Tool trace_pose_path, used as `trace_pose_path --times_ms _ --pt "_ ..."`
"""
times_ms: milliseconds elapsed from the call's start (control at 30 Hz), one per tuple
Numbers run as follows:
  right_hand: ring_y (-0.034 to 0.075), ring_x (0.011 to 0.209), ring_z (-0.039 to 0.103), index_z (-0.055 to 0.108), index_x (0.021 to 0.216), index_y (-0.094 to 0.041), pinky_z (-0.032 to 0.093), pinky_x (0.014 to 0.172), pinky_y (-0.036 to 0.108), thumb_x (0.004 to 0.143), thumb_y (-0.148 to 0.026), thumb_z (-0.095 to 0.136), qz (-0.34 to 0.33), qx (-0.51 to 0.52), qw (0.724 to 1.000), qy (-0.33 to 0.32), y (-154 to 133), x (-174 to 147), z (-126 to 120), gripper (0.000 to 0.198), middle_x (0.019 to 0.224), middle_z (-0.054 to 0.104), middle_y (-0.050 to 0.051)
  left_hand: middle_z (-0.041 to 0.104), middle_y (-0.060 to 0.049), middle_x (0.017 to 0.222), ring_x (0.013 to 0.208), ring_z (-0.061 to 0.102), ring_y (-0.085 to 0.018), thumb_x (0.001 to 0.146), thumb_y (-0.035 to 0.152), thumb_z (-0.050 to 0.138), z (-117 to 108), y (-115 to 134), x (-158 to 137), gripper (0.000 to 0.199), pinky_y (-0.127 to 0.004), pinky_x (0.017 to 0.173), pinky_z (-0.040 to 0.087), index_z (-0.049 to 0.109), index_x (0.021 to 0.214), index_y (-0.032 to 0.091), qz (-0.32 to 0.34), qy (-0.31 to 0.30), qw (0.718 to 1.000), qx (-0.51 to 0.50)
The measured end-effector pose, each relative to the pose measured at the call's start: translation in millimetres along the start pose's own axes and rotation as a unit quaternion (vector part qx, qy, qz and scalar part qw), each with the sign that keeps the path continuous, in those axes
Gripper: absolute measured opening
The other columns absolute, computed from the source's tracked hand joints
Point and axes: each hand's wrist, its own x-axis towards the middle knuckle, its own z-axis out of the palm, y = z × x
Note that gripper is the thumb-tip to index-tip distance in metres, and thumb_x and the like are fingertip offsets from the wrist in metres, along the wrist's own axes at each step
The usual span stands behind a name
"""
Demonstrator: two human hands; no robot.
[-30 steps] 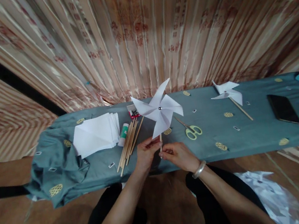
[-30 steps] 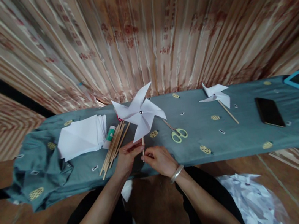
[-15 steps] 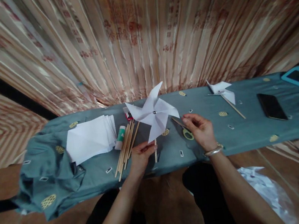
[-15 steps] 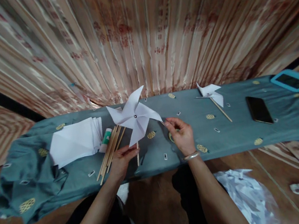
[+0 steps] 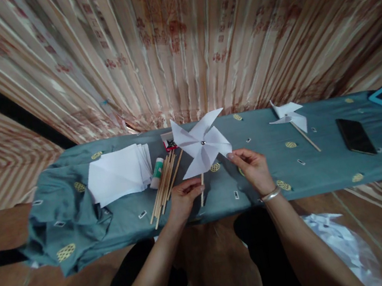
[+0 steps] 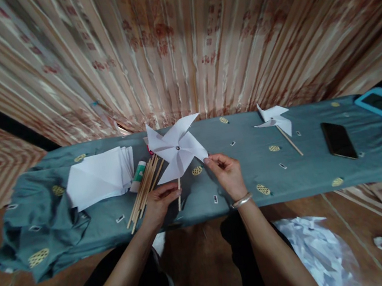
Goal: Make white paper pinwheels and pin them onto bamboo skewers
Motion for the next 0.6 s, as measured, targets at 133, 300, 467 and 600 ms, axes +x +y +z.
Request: trace_pose_path --times_ms 133,300,467,600 --pt "0.012 0.058 0.052 0.069 0.071 -0.02 0.042 0.056 0.025 0.064 -0.06 0.074 0.036 0.044 0.997 -0.044 -7.6 -10.7 11.2 0.042 0.063 0.065 0.0 0.076 -0.004 0.075 0.073 0.067 -0.019 0.048 0.031 0.087 -1.8 1.7 0.2 0.03 -0.035 0.08 0.053 0.077 0.074 0.018 0.0 0.012 1.0 -0.003" --pt "0.01 0.052 0.046 0.063 0.061 -0.019 0.038 0.051 0.024 0.064 -0.063 0.074 0.065 0.077 0.99 -0.102 -12.2 -23.4 27.0 0.045 0.055 0.057 -0.002 0.075 -0.003 0.075 0.073 0.067 -0.019 0.05 0.029 0.086 -0.5 4.3 -1.1 0.028 -0.034 0.08 0.053 0.077 0.075 0.019 0.002 0.024 1.0 -0.003" --pt "0.01 0.052 0.048 0.062 0.057 -0.02 0.042 0.052 0.024 0.065 -0.068 0.071 0.046 0.055 0.984 -0.164 -14.0 -32.8 38.2 0.05 0.055 0.06 -0.001 0.076 -0.004 0.078 0.076 0.068 -0.02 0.053 0.03 0.083 0.2 4.2 0.4 0.026 -0.035 0.081 0.054 0.077 0.076 0.018 0.017 0.021 1.0 0.009" --pt "0.014 0.06 0.058 0.068 0.063 -0.02 0.049 0.061 0.026 0.071 -0.065 0.068 0.022 0.035 0.963 -0.266 -19.4 -38.7 39.5 0.046 0.063 0.068 0.001 0.076 -0.005 0.077 0.076 0.069 -0.023 0.052 0.031 0.084 -0.1 1.1 3.0 0.029 -0.036 0.078 0.054 0.077 0.077 0.017 0.015 0.027 0.999 0.02"
